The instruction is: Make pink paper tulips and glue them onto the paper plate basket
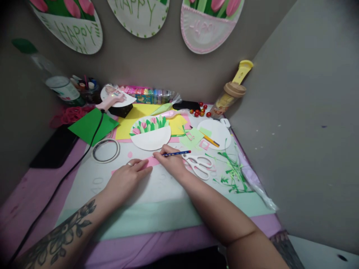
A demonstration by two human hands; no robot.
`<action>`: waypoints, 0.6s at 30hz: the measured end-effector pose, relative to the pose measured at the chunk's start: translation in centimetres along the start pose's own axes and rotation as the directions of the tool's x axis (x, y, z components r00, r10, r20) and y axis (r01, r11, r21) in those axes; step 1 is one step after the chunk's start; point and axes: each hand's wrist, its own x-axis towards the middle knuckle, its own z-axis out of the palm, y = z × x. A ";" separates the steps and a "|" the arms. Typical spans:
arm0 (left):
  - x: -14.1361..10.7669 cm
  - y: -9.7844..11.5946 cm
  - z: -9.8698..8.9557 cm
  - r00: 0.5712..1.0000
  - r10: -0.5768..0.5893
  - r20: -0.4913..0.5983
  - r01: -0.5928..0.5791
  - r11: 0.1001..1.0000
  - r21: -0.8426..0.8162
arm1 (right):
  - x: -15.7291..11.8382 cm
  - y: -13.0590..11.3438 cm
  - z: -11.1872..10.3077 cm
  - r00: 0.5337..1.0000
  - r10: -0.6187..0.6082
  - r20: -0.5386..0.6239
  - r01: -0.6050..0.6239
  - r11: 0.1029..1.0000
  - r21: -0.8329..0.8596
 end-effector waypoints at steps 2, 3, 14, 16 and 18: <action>0.0 0.0 -0.1 1.000 -0.001 -0.002 0.001 1.000 -0.010 | 0.0 -0.1 0.0 1.000 -0.007 0.016 0.007 1.000 0.000; 0.0 0.0 -0.1 1.000 -0.001 -0.001 0.001 1.000 -0.016 | 0.0 -0.2 0.0 1.000 -0.007 0.022 0.007 1.000 0.002; 0.0 0.1 -0.3 1.000 -0.005 0.021 0.005 1.000 0.005 | 0.0 -0.5 -0.1 0.999 0.031 0.032 -0.033 0.999 0.041; 0.0 0.1 -0.3 1.000 -0.004 0.021 0.004 1.000 0.008 | 0.0 -0.5 -0.1 0.999 0.028 0.041 -0.029 0.999 0.032; 0.0 0.1 -0.3 1.000 0.001 0.013 -0.002 1.000 0.008 | 0.0 -0.5 -0.2 0.997 0.037 0.064 -0.039 0.999 0.032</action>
